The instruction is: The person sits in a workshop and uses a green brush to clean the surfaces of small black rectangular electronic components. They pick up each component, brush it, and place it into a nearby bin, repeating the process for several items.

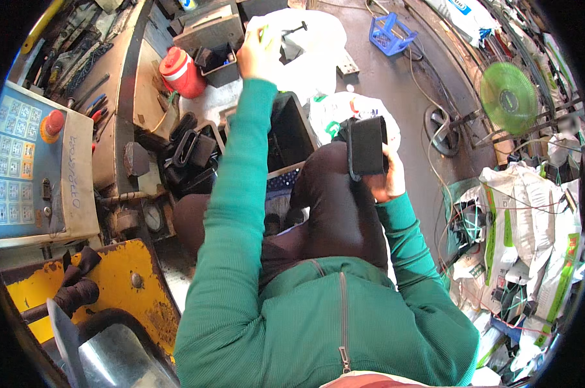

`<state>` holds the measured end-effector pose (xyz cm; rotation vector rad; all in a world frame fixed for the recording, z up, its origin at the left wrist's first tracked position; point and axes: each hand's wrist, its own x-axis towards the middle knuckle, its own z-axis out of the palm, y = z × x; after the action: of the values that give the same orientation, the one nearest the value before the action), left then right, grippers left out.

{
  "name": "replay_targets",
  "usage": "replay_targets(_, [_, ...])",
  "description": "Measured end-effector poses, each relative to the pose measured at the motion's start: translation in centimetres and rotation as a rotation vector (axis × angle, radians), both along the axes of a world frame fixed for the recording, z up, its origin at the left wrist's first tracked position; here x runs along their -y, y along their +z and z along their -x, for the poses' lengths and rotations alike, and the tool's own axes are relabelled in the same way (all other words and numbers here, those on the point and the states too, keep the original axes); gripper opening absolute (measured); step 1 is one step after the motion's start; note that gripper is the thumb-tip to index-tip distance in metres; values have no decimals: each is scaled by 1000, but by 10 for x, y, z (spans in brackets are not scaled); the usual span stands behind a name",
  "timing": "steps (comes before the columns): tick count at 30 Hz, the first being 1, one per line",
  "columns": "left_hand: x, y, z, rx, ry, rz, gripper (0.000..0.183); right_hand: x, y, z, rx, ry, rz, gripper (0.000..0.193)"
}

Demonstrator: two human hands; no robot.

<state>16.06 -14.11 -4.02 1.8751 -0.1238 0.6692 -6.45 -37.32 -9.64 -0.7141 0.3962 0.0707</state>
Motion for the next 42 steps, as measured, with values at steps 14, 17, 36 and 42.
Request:
replay_targets(14, [11,-39,220,-75,-650,-517,23,6,-17,11,15,129,215,41])
replay_targets(17, [13,-44,221,-36,-637,-549,21,1,-20,13,25,155,128,42])
replay_targets(36, [11,-68,152,-134,-352,-687,23,28,-39,6,-19,353,191,51])
replay_targets(42, [5,-47,167,-149,-545,-516,34,13,-20,4,85,410,-105,59])
